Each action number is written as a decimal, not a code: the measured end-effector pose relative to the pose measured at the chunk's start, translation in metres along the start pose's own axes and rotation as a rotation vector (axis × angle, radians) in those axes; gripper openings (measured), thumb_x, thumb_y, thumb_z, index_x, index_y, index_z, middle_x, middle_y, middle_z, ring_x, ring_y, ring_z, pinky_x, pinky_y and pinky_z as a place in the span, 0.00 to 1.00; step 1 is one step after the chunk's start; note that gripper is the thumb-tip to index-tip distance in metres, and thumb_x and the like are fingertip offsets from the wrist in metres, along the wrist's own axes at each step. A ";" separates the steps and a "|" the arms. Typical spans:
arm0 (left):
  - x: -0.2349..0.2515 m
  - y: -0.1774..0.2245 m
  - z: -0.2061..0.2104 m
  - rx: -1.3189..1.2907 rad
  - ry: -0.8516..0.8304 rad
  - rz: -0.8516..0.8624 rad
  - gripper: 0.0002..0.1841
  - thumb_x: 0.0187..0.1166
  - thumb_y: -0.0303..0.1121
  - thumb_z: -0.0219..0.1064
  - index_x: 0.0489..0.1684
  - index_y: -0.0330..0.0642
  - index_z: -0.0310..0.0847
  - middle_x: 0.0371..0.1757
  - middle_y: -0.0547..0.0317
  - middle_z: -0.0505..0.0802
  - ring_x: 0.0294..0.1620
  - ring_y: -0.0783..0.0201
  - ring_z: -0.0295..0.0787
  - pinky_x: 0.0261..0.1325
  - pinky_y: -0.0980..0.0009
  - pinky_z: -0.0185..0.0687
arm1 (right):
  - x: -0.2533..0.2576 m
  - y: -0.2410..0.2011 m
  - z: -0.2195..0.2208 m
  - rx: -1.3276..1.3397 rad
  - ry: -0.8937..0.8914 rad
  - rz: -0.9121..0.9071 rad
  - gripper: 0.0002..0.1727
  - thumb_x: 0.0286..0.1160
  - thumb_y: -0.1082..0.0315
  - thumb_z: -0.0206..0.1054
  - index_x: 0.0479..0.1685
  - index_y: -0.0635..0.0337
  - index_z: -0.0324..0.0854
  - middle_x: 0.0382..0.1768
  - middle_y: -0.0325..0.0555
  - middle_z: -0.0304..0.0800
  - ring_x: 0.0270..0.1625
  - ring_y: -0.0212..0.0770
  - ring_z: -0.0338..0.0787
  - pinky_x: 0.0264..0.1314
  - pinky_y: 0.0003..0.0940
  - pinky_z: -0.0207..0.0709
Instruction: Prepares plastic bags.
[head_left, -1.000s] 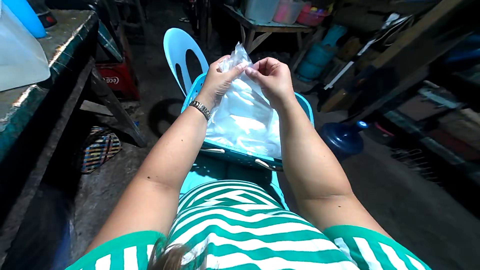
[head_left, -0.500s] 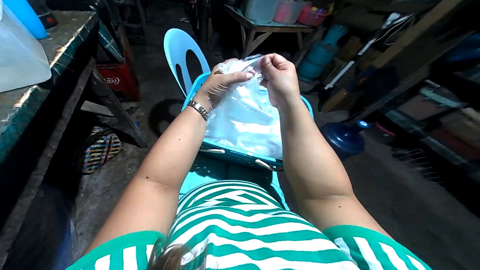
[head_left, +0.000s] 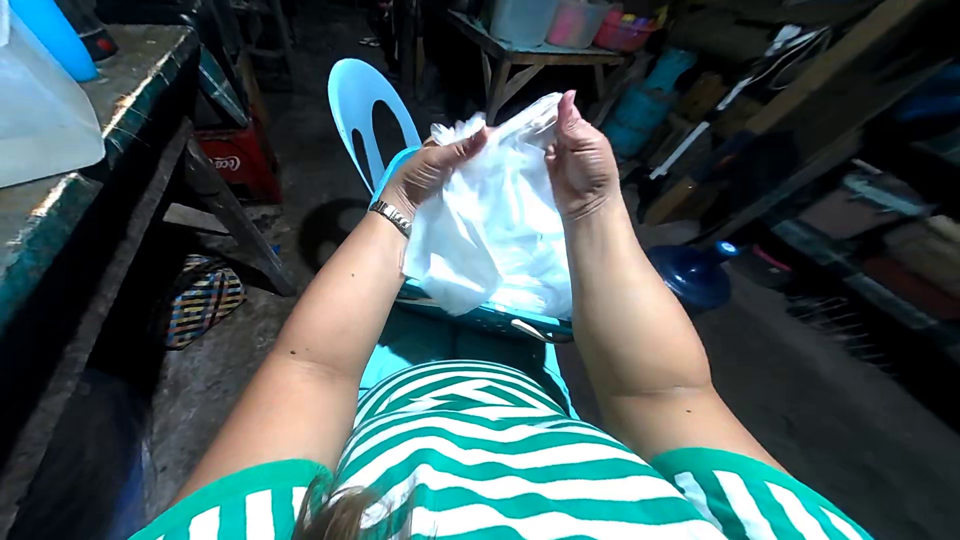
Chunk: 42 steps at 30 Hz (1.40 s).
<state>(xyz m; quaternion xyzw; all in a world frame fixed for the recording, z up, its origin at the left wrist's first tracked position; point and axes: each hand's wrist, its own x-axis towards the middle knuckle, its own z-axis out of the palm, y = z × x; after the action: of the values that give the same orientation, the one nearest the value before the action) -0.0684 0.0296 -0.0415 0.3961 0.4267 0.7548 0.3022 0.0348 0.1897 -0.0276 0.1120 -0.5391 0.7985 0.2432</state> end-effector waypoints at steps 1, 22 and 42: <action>-0.001 -0.001 -0.001 0.039 -0.044 -0.012 0.13 0.86 0.23 0.52 0.41 0.50 0.81 0.33 0.73 0.95 0.35 0.81 0.91 0.45 0.81 0.88 | 0.001 -0.001 0.001 0.005 0.031 0.042 0.20 0.97 0.63 0.36 0.44 0.49 0.76 0.31 0.30 0.91 0.37 0.25 0.92 0.47 0.24 0.88; 0.033 -0.020 -0.013 0.580 0.558 0.051 0.20 0.67 0.22 0.75 0.57 0.26 0.77 0.48 0.43 0.85 0.48 0.60 0.82 0.56 0.63 0.80 | 0.005 0.001 -0.012 -0.478 -0.105 -0.055 0.15 0.71 0.79 0.65 0.56 0.60 0.76 0.45 0.35 0.88 0.46 0.25 0.88 0.57 0.25 0.84; 0.029 -0.014 -0.001 0.393 0.431 -0.131 0.25 0.94 0.50 0.48 0.56 0.35 0.81 0.34 0.58 0.88 0.32 0.68 0.84 0.42 0.69 0.83 | 0.023 0.047 -0.026 -1.721 -0.235 0.781 0.17 0.85 0.66 0.61 0.52 0.75 0.85 0.61 0.73 0.85 0.70 0.71 0.82 0.67 0.74 0.70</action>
<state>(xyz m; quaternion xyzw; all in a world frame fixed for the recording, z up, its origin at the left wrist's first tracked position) -0.0817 0.0587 -0.0448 0.2493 0.6437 0.7032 0.1705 -0.0071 0.2051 -0.0657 -0.2140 -0.9624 0.1362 -0.0975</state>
